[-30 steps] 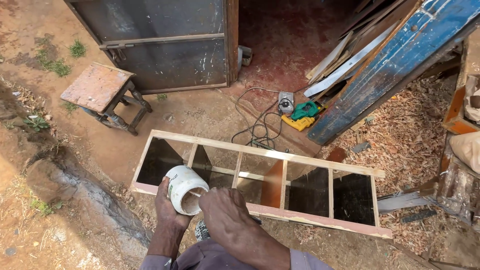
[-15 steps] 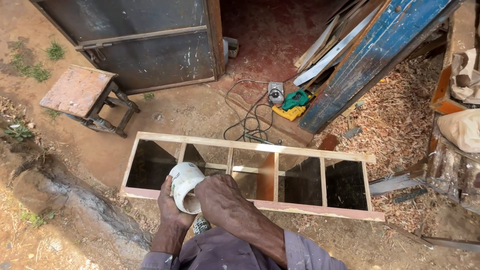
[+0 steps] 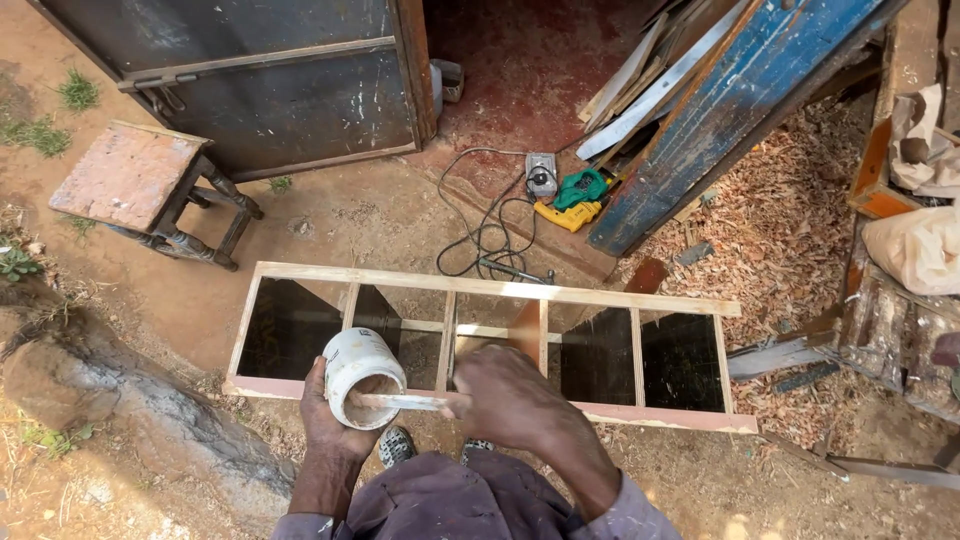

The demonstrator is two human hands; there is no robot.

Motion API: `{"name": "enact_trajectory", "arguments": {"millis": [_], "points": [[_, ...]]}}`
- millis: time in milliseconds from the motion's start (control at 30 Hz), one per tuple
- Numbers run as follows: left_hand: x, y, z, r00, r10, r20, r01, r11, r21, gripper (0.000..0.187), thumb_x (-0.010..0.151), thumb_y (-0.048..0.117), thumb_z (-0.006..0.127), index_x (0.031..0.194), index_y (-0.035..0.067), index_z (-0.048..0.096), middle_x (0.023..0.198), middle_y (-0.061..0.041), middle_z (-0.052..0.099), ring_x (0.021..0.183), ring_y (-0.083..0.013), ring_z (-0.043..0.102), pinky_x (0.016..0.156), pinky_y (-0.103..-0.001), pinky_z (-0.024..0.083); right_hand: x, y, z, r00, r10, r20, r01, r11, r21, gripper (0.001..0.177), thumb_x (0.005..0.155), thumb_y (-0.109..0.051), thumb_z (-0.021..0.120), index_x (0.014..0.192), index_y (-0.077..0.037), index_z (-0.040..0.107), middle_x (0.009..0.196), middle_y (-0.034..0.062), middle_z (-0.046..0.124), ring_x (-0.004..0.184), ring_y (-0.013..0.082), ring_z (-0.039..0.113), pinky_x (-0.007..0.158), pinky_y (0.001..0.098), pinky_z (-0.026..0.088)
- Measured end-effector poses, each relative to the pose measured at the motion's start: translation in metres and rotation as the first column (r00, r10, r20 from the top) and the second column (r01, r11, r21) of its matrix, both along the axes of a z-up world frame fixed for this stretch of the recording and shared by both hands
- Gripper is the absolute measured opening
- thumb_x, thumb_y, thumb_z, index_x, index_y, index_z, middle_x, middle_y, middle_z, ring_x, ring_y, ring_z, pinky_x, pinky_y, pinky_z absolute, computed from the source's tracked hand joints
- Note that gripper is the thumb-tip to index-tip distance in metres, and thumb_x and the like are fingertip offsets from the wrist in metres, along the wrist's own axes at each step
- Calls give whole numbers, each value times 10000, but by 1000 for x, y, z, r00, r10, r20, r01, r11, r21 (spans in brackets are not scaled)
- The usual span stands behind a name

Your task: Applying adhesive to the edges of a wooden shelf structure using a small wooden stick as an applicator.

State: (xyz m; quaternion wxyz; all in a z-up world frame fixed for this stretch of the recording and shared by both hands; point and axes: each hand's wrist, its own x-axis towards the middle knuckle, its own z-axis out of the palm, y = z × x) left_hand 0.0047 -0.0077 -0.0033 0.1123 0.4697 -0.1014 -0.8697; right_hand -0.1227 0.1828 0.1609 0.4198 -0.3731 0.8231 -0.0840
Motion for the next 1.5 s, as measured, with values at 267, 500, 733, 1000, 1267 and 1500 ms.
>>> {"name": "enact_trajectory", "arguments": {"millis": [267, 500, 733, 1000, 1267, 1500], "points": [[11, -11, 6, 992, 63, 111, -61, 998, -17, 609, 888, 692, 517, 1281, 232, 588, 1187, -110, 615, 1076, -299, 589, 842, -491, 485, -19, 87, -47, 842, -298, 449, 454, 841, -294, 446, 933, -459, 694, 636, -137, 609, 589, 59, 742, 433, 103, 650, 407, 231, 506], [37, -29, -22, 975, 109, 192, -104, 994, -36, 560, 922, 689, 513, 1282, 270, 602, 1178, -106, 622, 1051, -297, 597, 814, -479, 496, -4, 110, -76, 508, -550, 664, 794, 597, -113, 348, 907, -325, 713, 842, 13, 767, 687, 124, 790, 470, 146, 617, 416, 270, 434], [35, -62, -83, 965, 131, 229, -129, 991, -23, 506, 921, 651, 564, 1254, 280, 648, 1109, -64, 666, 1015, -290, 629, 842, -493, 516, -10, 75, -142, 231, -628, 743, 946, 324, -20, 415, 890, -205, 695, 1192, 78, 667, 931, 318, 875, 364, 164, 513, 369, 281, 439], [12, -113, -149, 975, 122, 185, -94, 984, -152, 490, 915, 610, 635, 1280, 287, 689, 1131, 6, 721, 997, -255, 678, 821, -463, 565, -3, 54, -234, 172, -550, 818, 978, 195, -75, 445, 930, -163, 695, 1239, 158, 700, 692, 184, 715, 509, 207, 626, 394, 307, 476], [2, -130, -189, 989, 103, 103, -78, 972, -223, 601, 808, 523, 688, 1326, 225, 630, 1305, -26, 673, 1158, -292, 633, 945, -496, 528, 9, 29, -259, -15, -568, 823, 979, 158, 127, 315, 896, -125, 727, 1129, 68, 640, 971, 300, 781, 524, 177, 546, 423, 289, 407], [30, -133, -227, 985, 152, -78, -163, 974, -157, 646, 811, 521, 818, 1340, 178, 680, 1224, -86, 715, 1053, -329, 671, 837, -525, 568, 11, 31, -288, 74, -678, 731, 980, 186, 74, 619, 951, -232, 654, 1513, 0, 544, 814, 164, 733, 441, 99, 439, 357, 234, 348]]}}
